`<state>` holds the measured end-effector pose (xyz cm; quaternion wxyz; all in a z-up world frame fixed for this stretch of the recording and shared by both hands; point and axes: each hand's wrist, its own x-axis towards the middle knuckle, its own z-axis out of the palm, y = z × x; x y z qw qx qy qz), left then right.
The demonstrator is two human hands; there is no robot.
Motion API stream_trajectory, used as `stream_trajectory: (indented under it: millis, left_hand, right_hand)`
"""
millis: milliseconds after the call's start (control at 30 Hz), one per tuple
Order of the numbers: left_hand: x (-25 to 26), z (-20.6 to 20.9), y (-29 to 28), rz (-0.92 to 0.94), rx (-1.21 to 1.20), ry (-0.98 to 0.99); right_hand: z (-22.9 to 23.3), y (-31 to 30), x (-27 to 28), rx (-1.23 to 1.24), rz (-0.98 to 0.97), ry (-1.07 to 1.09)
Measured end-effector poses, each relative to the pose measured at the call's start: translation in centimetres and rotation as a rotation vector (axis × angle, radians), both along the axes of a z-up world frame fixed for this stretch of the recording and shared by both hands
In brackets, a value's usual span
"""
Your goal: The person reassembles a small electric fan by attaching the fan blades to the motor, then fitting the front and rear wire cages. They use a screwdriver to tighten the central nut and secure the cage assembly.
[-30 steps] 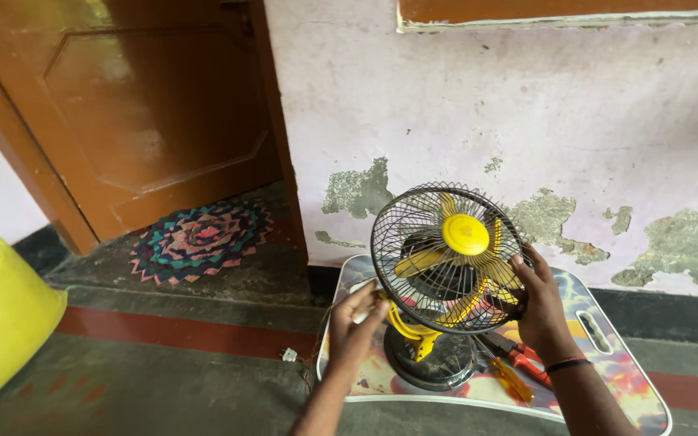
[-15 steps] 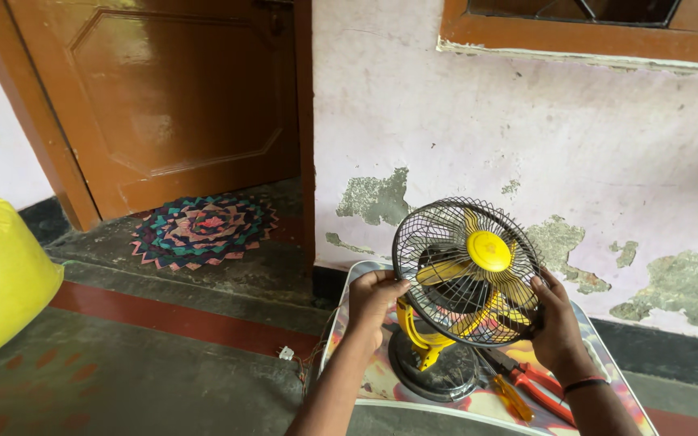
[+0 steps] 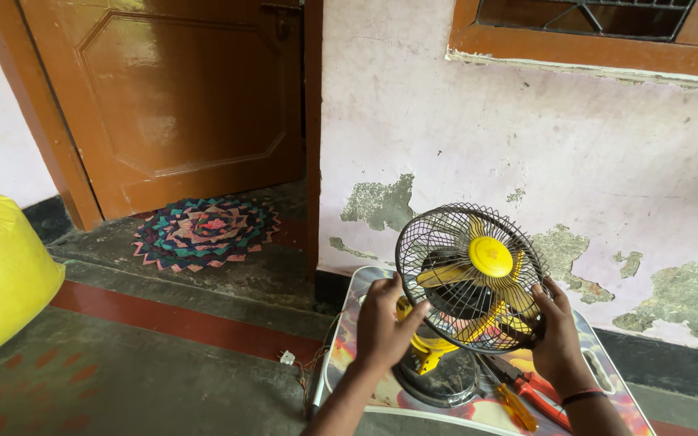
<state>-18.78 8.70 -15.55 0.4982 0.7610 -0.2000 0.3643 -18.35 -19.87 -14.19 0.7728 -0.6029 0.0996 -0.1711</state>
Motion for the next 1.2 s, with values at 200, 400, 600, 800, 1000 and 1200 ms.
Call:
stream_trajectory:
  millis: [200, 400, 600, 800, 1000, 1200]
  left_hand:
    - [4.9, 1.1, 1.1, -0.186, -0.357, 0.403]
    - [11.3, 2.6, 0.2, -0.194, -0.397, 0.527]
    - [16.2, 2.8, -1.4, -0.555, -0.671, 0.654]
    - [17.3, 1.4, -3.3, -0.536, -0.601, 0.500]
    - [16.5, 1.7, -3.0, -0.450, -0.558, 0.489]
    - [15.7, 2.3, -3.1, -0.513, -0.618, 0.424]
  right_hand:
    - [-0.2, 0.3, -0.7, 0.003, -0.016, -0.001]
    - [-0.1, 0.1, -0.9, 0.003, 0.012, -0.020]
    - [-2.3, -1.7, 0.5, 0.028, -0.013, -0.112]
    - [-2.5, -3.3, 2.8, 0.060, -0.007, -0.243]
    - [-0.7, -2.6, 3.3, 0.148, 0.071, -0.172]
    - [-2.2, -3.5, 4.1, 0.097, 0.058, -0.210]
